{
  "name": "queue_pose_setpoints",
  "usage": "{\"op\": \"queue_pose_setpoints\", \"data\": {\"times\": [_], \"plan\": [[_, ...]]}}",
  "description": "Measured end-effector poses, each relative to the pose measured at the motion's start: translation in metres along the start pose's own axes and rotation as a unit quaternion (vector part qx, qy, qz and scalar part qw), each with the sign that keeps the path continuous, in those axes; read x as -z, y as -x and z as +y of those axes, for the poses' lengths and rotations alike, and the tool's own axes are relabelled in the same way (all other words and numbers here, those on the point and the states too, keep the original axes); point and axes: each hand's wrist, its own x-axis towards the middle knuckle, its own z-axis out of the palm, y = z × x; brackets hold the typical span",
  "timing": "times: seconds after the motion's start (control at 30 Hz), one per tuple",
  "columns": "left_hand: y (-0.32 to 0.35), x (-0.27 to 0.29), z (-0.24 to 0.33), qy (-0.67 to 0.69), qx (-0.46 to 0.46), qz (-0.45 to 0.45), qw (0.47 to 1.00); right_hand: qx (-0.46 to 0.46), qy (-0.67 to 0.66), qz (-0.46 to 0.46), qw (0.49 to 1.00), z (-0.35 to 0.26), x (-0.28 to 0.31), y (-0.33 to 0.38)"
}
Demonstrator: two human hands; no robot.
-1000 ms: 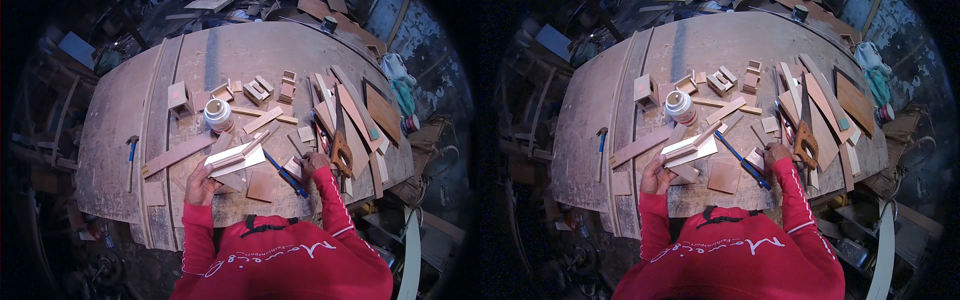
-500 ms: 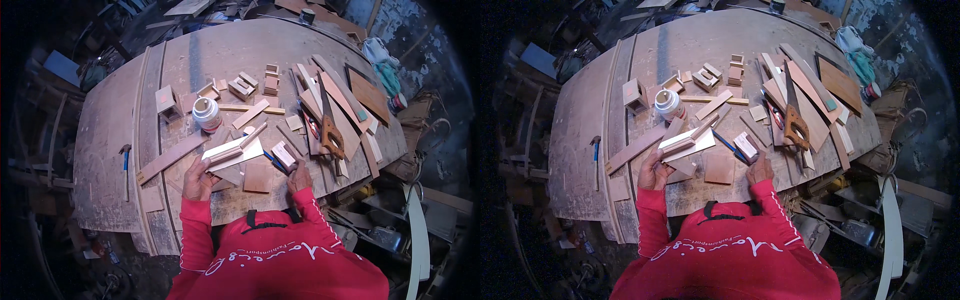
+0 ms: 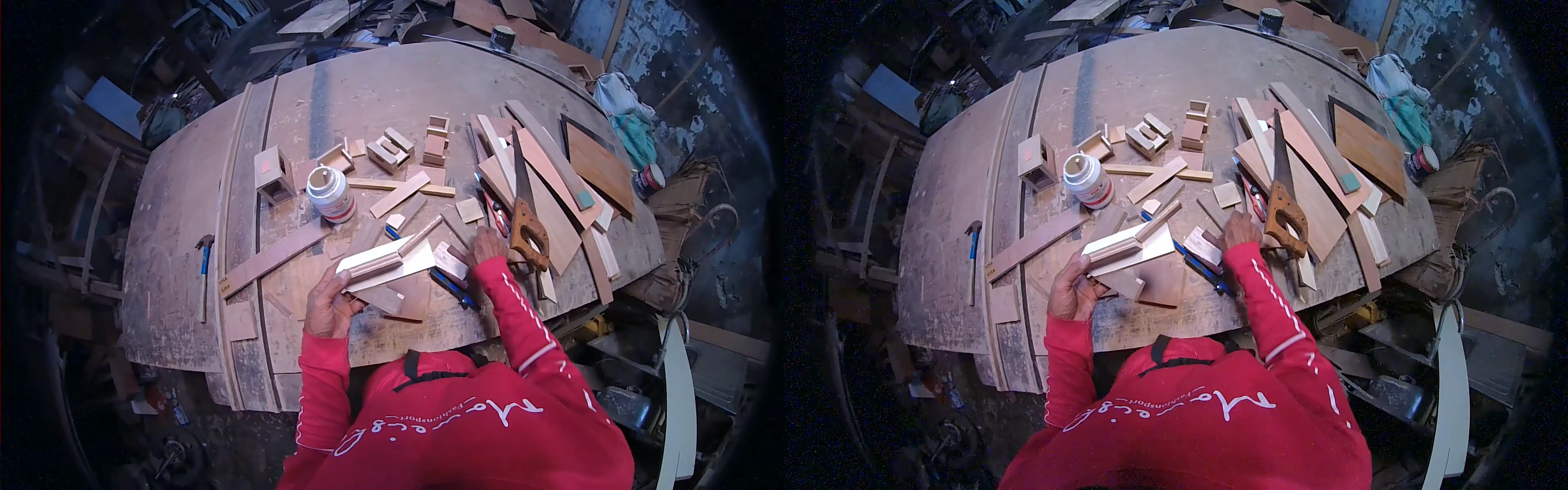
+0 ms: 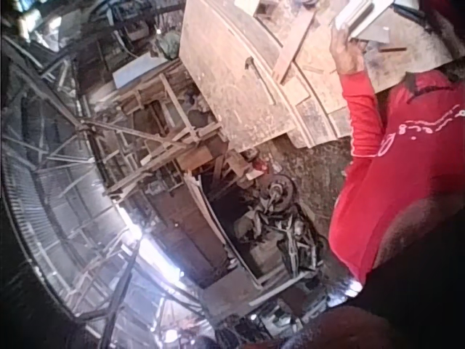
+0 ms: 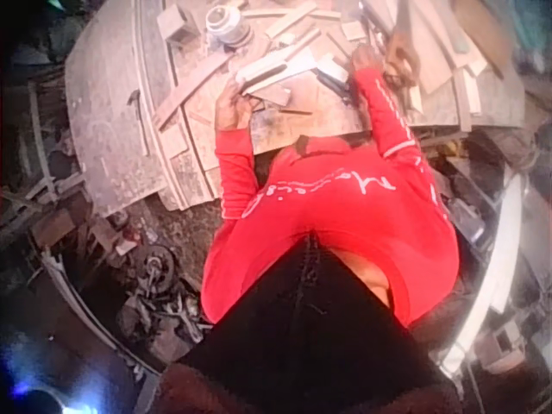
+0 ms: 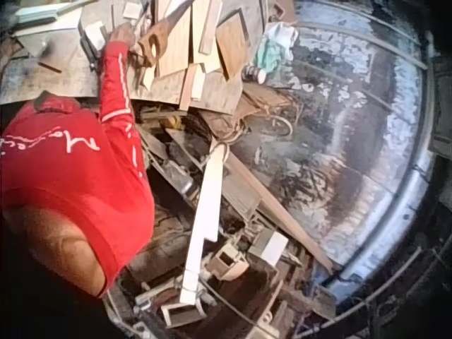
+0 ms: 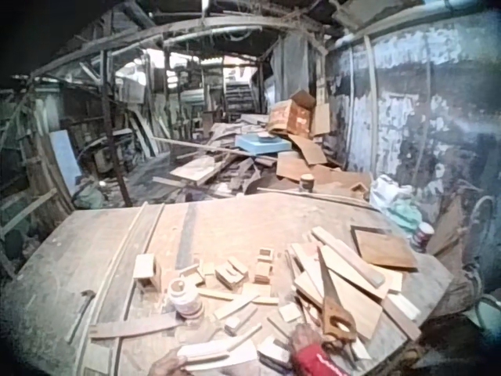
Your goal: The person assembles small wooden components on a workbench. They pick up pieces, apply glue from a white container, and fit them together to form a small box-like structure. The person uses a utility knife to trim or adjust the wood pieces during the process.
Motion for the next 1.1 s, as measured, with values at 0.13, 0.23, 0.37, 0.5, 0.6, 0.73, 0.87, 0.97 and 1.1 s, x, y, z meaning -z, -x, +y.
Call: {"op": "queue_pose_setpoints", "data": {"times": [0.13, 0.23, 0.37, 0.5, 0.6, 0.73, 0.87, 0.97, 1.1], "plan": [[0.006, -0.007, -0.015, 0.001, 0.006, 0.012, 1.0, 0.008, 0.064, -0.021, 0.998, 0.003, -0.024, -0.022], [0.005, -0.014, -0.023, 0.012, -0.003, 0.015, 1.0, 0.012, 0.085, -0.026, 0.996, 0.021, -0.059, -0.04], [0.01, -0.006, -0.024, 0.015, -0.018, 0.034, 0.999, 0.037, 0.058, -0.128, 0.989, 0.024, -0.056, -0.046], [0.005, -0.009, -0.02, 0.007, -0.022, 0.028, 0.999, 0.078, 0.098, -0.081, 0.989, 0.026, -0.036, -0.042], [0.002, -0.011, -0.019, 0.005, -0.019, 0.027, 0.999, 0.086, 0.125, -0.023, 0.988, 0.034, -0.047, -0.04], [0.0, -0.008, -0.014, 0.004, -0.023, 0.032, 0.999, 0.097, 0.133, -0.023, 0.986, 0.027, -0.044, -0.043], [-0.003, -0.005, -0.013, 0.013, -0.031, 0.041, 0.999, 0.087, 0.131, -0.02, 0.987, 0.028, -0.036, -0.042], [-0.004, -0.004, -0.009, -0.025, -0.029, 0.037, 0.999, 0.089, 0.122, -0.026, 0.988, 0.03, -0.033, -0.044], [-0.007, 0.0, -0.011, -0.02, -0.032, 0.043, 0.998, 0.115, 0.033, -0.005, 0.993, 0.027, -0.019, -0.04]]}}
